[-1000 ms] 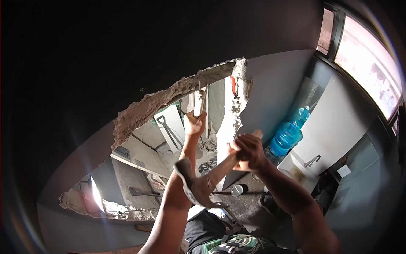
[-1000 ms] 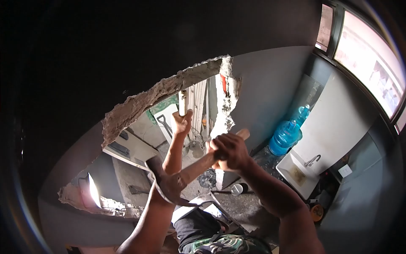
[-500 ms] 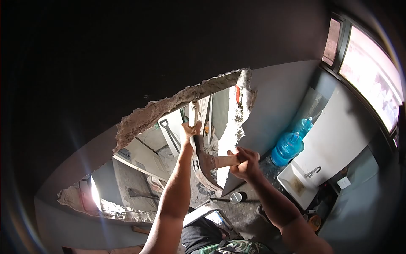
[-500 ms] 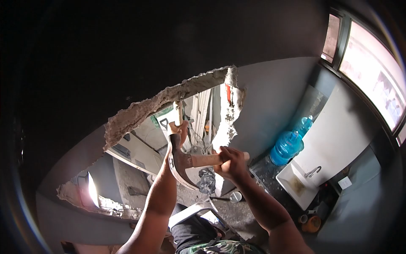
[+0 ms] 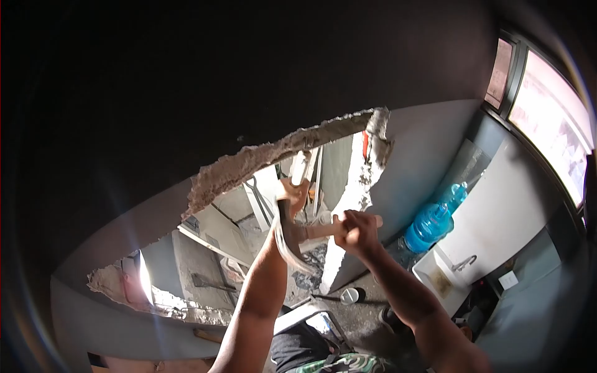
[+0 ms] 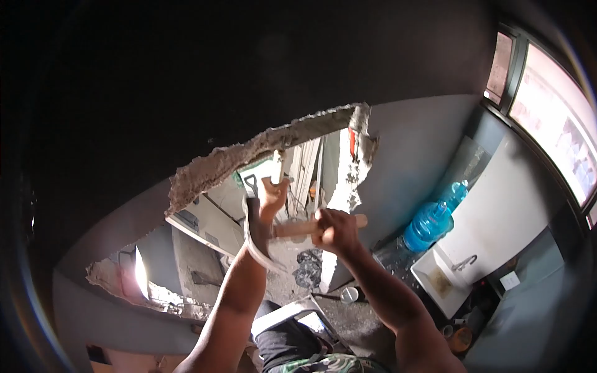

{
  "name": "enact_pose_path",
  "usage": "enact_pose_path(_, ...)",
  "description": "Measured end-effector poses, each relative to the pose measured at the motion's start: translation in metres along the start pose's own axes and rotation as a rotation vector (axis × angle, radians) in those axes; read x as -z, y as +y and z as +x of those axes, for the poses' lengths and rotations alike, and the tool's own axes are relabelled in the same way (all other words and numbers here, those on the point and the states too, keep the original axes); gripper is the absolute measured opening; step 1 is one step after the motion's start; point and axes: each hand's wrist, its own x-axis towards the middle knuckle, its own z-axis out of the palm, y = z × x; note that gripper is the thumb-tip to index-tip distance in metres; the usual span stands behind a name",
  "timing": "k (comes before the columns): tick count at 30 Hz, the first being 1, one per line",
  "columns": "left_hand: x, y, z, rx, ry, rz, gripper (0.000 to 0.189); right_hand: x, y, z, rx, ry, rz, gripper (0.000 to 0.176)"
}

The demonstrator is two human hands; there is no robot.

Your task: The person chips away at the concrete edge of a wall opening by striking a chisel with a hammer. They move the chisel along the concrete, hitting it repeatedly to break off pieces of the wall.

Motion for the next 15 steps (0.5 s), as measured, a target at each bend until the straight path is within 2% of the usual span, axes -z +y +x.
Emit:
enact_pose_path(1, 0.008, 0.030, 0.001, 0.105, -0.029, 0.113, 0.040, 0.017, -0.017, 0.015, 0.134, 0.019, 0.007, 0.028)
enact_pose_path(2, 0.004, 0.024, 0.001, -0.191, 0.109, 0.025, 0.030, 0.020, -0.021, 0.021, 0.227, 0.052, 0.049, 0.028)
enact_pose_path(4, -0.002, 0.003, 0.006, -0.162, 0.121, 0.068, 0.029, 0.018, -0.016, 0.027, 0.335, 0.142, 0.090, 0.027)
enact_pose_path(5, -0.001, 0.006, 0.006, -0.157, 0.117, 0.069, 0.029, 0.013, 0.003, 0.027, 0.320, 0.143, 0.092, 0.026)
enact_pose_path(6, 0.003, 0.011, 0.003, -0.027, -0.022, 0.017, 0.026, 0.005, 0.026, 0.023, 0.303, 0.144, 0.095, 0.024)
enact_pose_path(7, 0.008, 0.015, 0.002, 0.097, -0.160, -0.035, 0.027, 0.004, 0.037, 0.020, -0.090, -0.105, -0.207, 0.021)
enact_pose_path(8, 0.002, -0.043, 0.020, 0.150, -0.208, -0.157, 0.021, 0.009, 0.040, 0.024, -0.131, -0.139, -0.297, 0.017)
enact_pose_path(10, 0.000, -0.022, 0.009, -0.469, 0.063, 0.496, 0.021, 0.012, 0.022, 0.013, -0.060, -0.110, -0.243, 0.017)
enact_pose_path(11, 0.008, -0.017, 0.001, -0.747, 0.013, 0.365, 0.023, 0.012, 0.016, 0.008, -0.004, -0.076, -0.173, 0.016)
enact_pose_path(12, -0.008, -0.015, 0.010, -0.066, -0.036, -0.101, 0.025, 0.013, 0.009, 0.001, 0.033, -0.086, -0.123, 0.020)
enact_pose_path(14, -0.002, -0.015, 0.015, -0.030, -0.087, 0.062, 0.024, 0.021, -0.012, 0.008, 0.176, 0.044, 0.023, 0.021)
enact_pose_path(15, -0.006, 0.008, 0.007, -0.149, 0.071, 0.009, 0.035, 0.025, -0.017, 0.008, 0.190, 0.011, 0.018, 0.025)
